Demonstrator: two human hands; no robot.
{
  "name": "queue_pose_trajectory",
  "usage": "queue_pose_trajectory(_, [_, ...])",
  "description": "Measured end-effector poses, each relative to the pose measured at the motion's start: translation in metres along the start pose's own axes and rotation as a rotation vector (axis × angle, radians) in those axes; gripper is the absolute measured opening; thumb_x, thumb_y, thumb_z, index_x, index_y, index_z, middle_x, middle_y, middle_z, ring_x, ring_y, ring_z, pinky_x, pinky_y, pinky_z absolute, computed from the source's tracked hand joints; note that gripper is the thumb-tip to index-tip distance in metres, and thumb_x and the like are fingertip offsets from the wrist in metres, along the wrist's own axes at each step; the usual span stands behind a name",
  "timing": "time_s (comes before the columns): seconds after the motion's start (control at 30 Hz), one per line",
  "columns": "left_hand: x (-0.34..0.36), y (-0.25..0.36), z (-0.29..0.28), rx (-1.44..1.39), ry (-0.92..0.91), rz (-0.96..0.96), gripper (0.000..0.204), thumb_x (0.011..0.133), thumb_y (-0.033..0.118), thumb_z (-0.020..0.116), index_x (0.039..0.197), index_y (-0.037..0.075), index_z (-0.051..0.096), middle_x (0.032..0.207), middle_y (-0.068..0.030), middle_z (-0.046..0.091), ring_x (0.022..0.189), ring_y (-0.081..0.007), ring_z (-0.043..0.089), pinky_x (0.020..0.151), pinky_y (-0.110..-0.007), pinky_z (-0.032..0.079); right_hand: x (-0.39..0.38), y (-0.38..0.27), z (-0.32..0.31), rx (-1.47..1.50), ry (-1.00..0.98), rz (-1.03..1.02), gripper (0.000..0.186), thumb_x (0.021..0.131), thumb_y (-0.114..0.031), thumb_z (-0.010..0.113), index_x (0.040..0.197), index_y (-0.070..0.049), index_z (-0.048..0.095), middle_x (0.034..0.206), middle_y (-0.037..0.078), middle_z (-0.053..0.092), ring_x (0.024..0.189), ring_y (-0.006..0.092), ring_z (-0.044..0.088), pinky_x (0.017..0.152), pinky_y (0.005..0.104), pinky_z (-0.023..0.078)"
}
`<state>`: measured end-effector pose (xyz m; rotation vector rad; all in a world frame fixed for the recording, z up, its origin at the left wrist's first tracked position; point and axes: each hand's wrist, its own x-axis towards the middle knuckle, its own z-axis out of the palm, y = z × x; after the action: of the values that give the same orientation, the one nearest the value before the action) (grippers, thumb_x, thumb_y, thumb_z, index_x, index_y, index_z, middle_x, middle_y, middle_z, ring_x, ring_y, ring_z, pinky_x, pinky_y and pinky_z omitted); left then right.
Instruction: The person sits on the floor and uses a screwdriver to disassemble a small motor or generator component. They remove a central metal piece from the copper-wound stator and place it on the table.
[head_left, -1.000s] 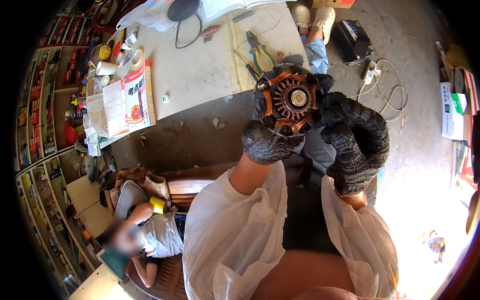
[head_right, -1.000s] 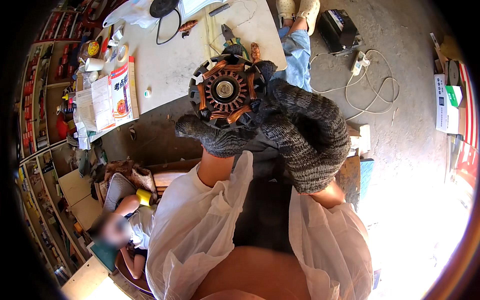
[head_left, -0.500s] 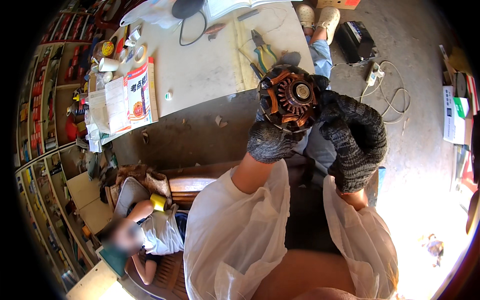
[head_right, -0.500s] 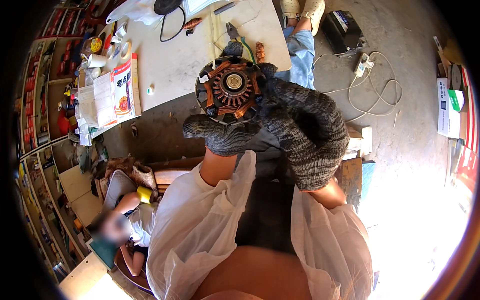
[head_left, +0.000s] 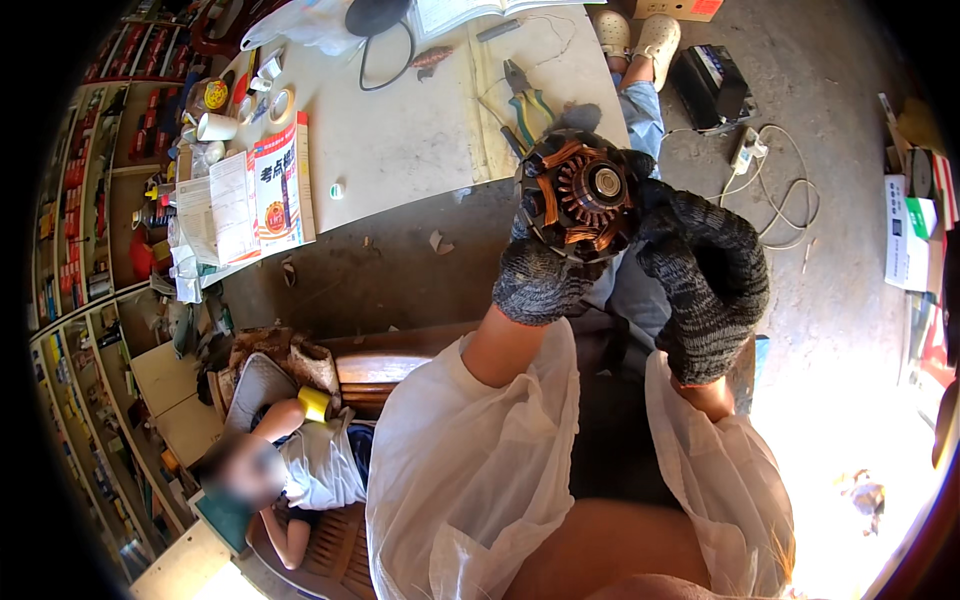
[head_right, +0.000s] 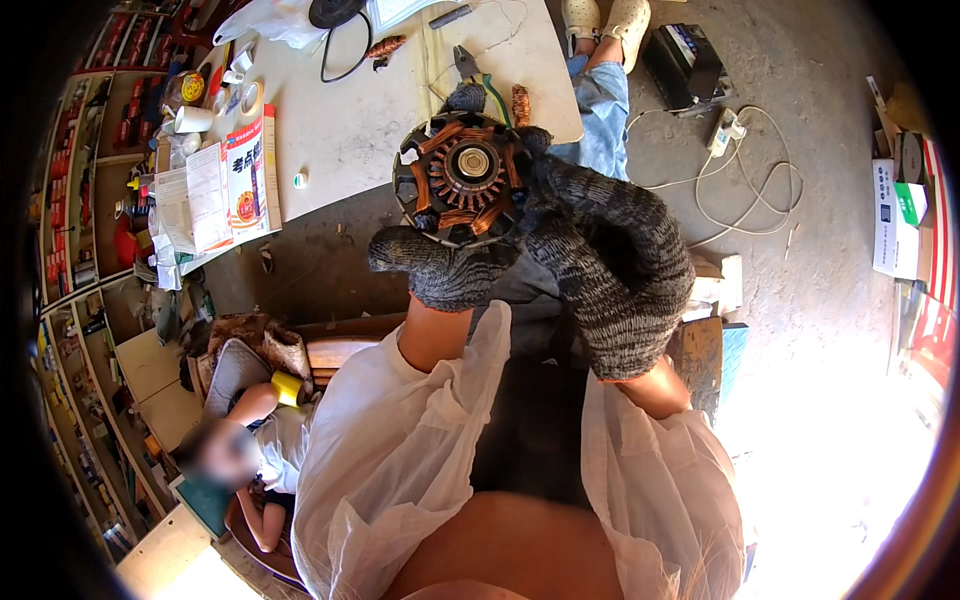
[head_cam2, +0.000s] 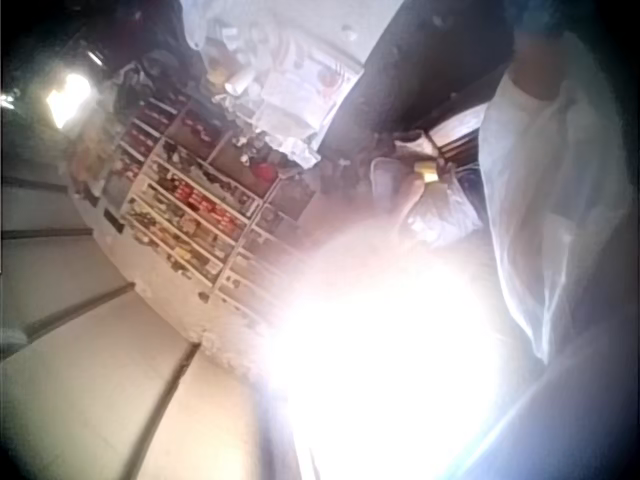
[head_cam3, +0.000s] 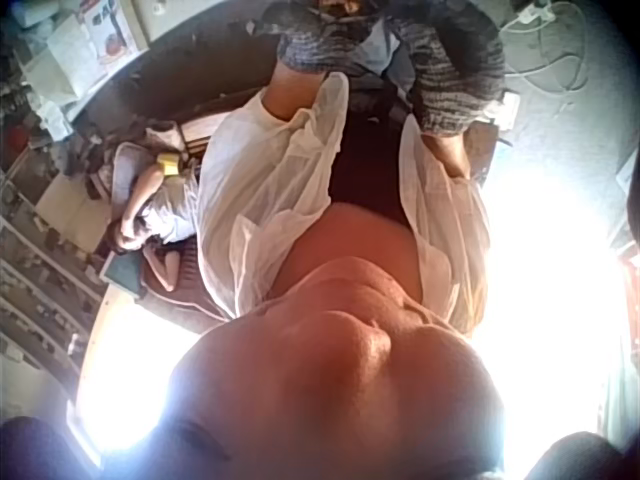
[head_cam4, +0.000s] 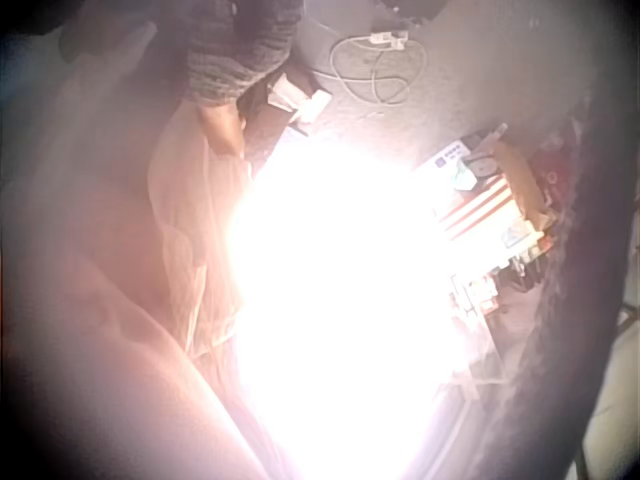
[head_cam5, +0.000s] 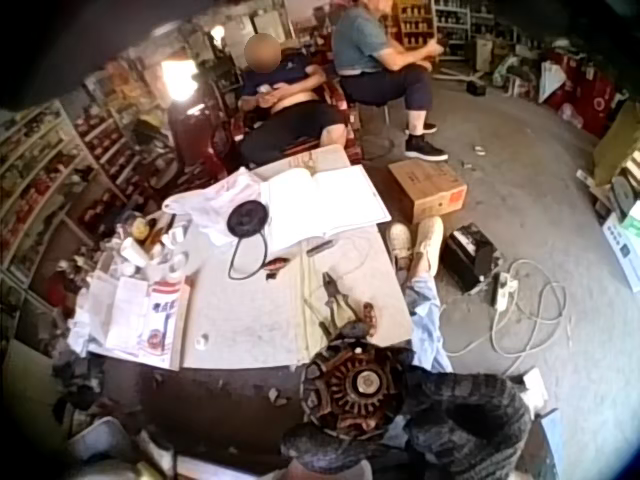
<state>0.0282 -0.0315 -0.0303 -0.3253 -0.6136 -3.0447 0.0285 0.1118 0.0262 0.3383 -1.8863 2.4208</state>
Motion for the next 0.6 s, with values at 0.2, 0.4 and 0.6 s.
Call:
queue_pose_trajectory(0.2, [0.002,-0.01,-0.012,-0.08,0.01,-0.024,0.098,0.066,0.064,0.064,0.139,0.012,0.025,0.136,-0.0147,0.036,0.122,-0.0357,0.039,0.101,-0.052,0.034,0.001,-0.011,0.008,0.028,-0.034,0.044,0.034,0.078,0.006,0.064,0.11,0.007,0.054,0.106,0.016,0.06,0.093,0.0199,0.061,0.082,0.0323,0.05])
queue_pose_trajectory(0.4, [0.013,-0.01,0.012,-0.728,-0.114,0.004,0.108,0.058,0.071,0.065,0.139,0.012,0.025,0.134,-0.0181,0.037,0.121,-0.0392,0.039,0.099,-0.054,0.036,0.002,-0.013,0.01,-0.02,-0.012,0.062,0.037,0.077,0.005,0.066,0.112,0.007,0.053,0.107,0.018,0.06,0.091,0.0206,0.061,0.081,0.0326,0.051])
queue_pose_trajectory(0.6, [0.012,-0.007,0.011,-0.727,-0.046,-0.025,0.106,0.059,0.072,0.063,0.138,0.012,0.025,0.133,-0.0177,0.039,0.12,-0.0384,0.041,0.098,-0.054,0.037,0.001,-0.004,0.011,-0.004,0.012,-0.041,0.037,0.077,0.003,0.067,0.111,0.006,0.054,0.107,0.016,0.061,0.09,0.0197,0.062,0.079,0.0328,0.051])
